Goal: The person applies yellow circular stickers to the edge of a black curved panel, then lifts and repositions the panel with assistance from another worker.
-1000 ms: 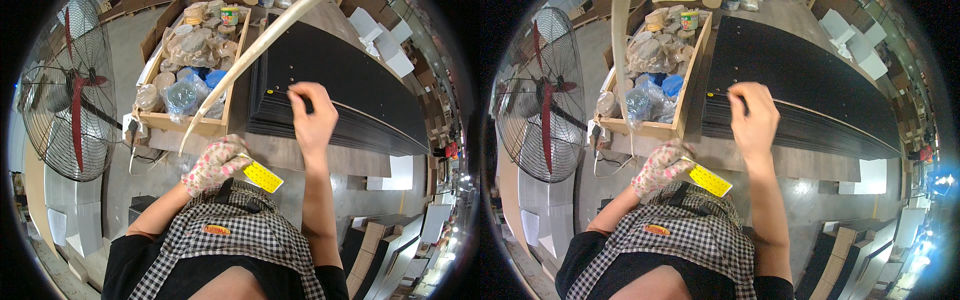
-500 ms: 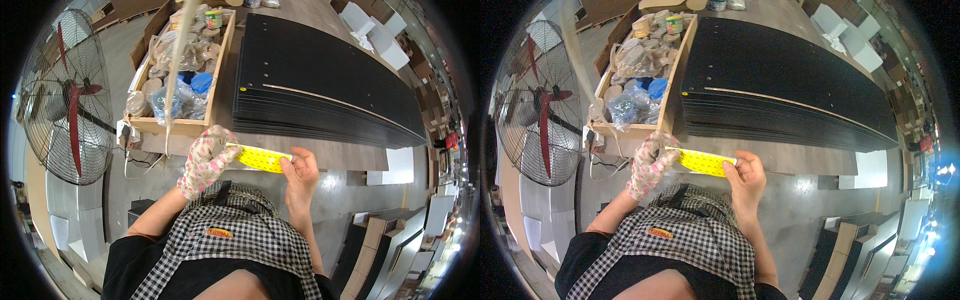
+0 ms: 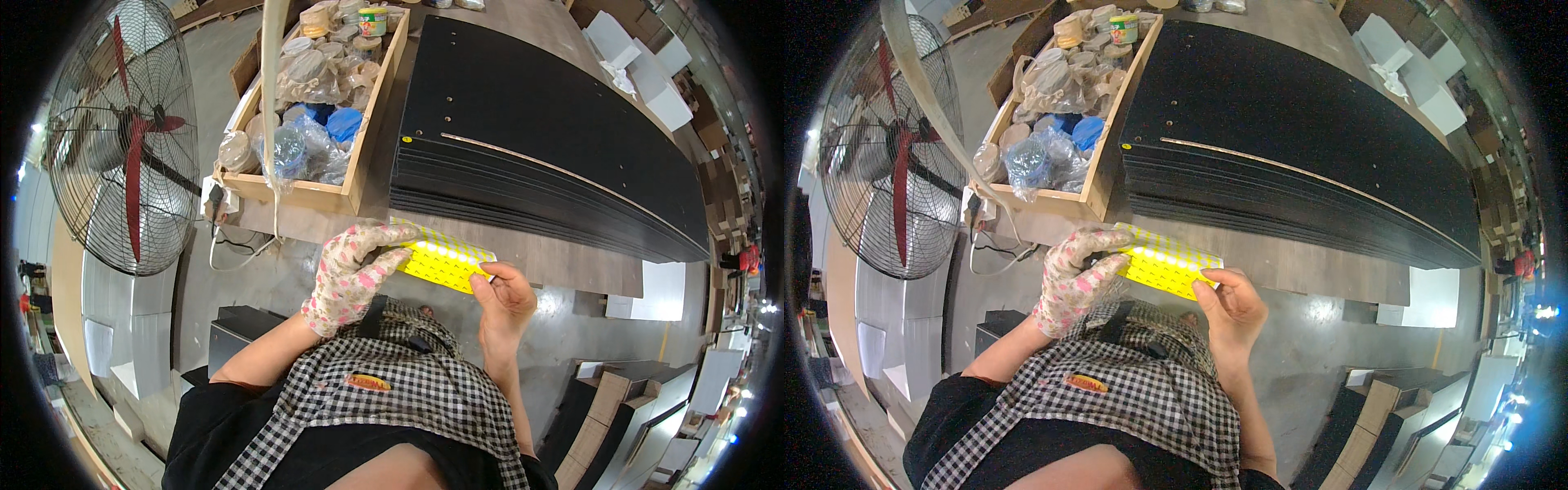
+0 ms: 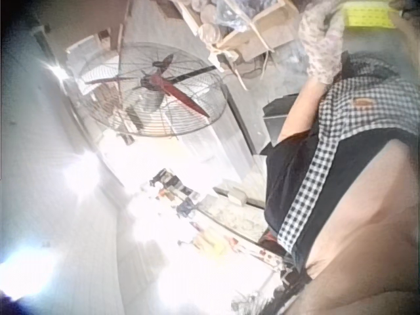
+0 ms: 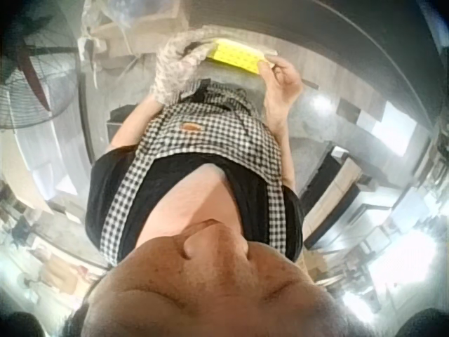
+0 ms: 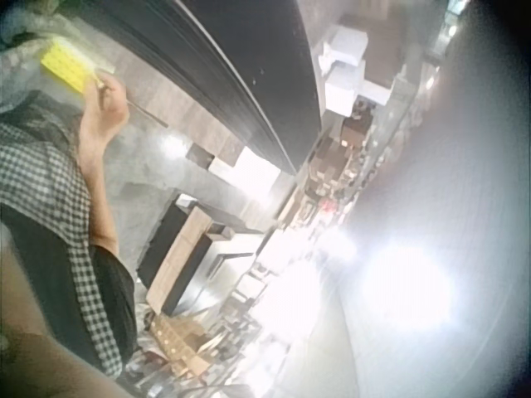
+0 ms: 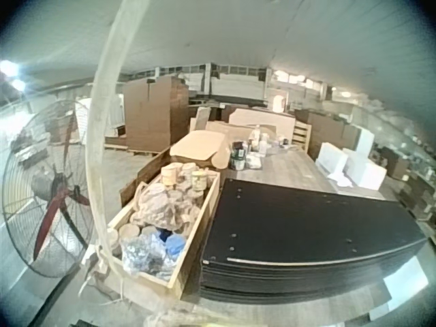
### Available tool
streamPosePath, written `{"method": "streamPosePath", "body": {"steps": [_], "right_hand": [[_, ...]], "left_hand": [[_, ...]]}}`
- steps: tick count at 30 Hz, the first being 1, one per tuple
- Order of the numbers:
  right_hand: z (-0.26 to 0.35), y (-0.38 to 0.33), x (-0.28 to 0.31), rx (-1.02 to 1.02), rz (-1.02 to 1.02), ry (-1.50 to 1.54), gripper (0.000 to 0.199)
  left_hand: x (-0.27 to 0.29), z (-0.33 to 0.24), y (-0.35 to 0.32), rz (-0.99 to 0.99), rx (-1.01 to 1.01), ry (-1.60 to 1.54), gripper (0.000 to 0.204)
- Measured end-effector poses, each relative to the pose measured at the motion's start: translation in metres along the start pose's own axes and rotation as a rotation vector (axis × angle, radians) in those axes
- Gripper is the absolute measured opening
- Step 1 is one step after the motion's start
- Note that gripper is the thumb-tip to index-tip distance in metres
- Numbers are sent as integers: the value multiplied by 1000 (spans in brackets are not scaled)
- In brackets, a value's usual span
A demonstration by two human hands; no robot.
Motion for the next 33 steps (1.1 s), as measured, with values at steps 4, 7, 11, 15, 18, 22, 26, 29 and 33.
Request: {"method": "streamPosePath", "body": {"steps": [4,7,11,15,18,22,26,29,33], "right_hand": [[3,4,-1,-36,93,-54,22],[8,6,0,-30,120,-44,24],[18,7,6,-38,123,-143,26],[28,7,4,-2,79,-243,24],[28,6,-6,31,83,-502,21],[32,7,-15,119,97,-623,20],[36,8,-16,200,107,-628,22],[34,8,-13,144,86,-649,16],[36,9,-10,114,64,-652,10]], "left_hand": [[6,-2,2,56,3,109,30],[5,-8,2,99,-3,143,37],[3,-13,4,78,23,125,39],[3,-16,3,73,-62,227,35],[11,-11,5,44,-82,270,34],[10,-9,4,-1,-137,287,31],[8,-8,3,-24,-124,304,27],[9,-6,3,-30,-99,308,24],[6,-6,4,-22,-97,277,21]]}}
Point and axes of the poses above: each hand's wrist, its own y-axis towards the middle knuckle, its own x-axis out of the back of the hand, z = x × y, the point moved 6 cm from there along y, towards the middle knuckle, and after that the axes turned 10 degrees about y, right-handed, at the moved point
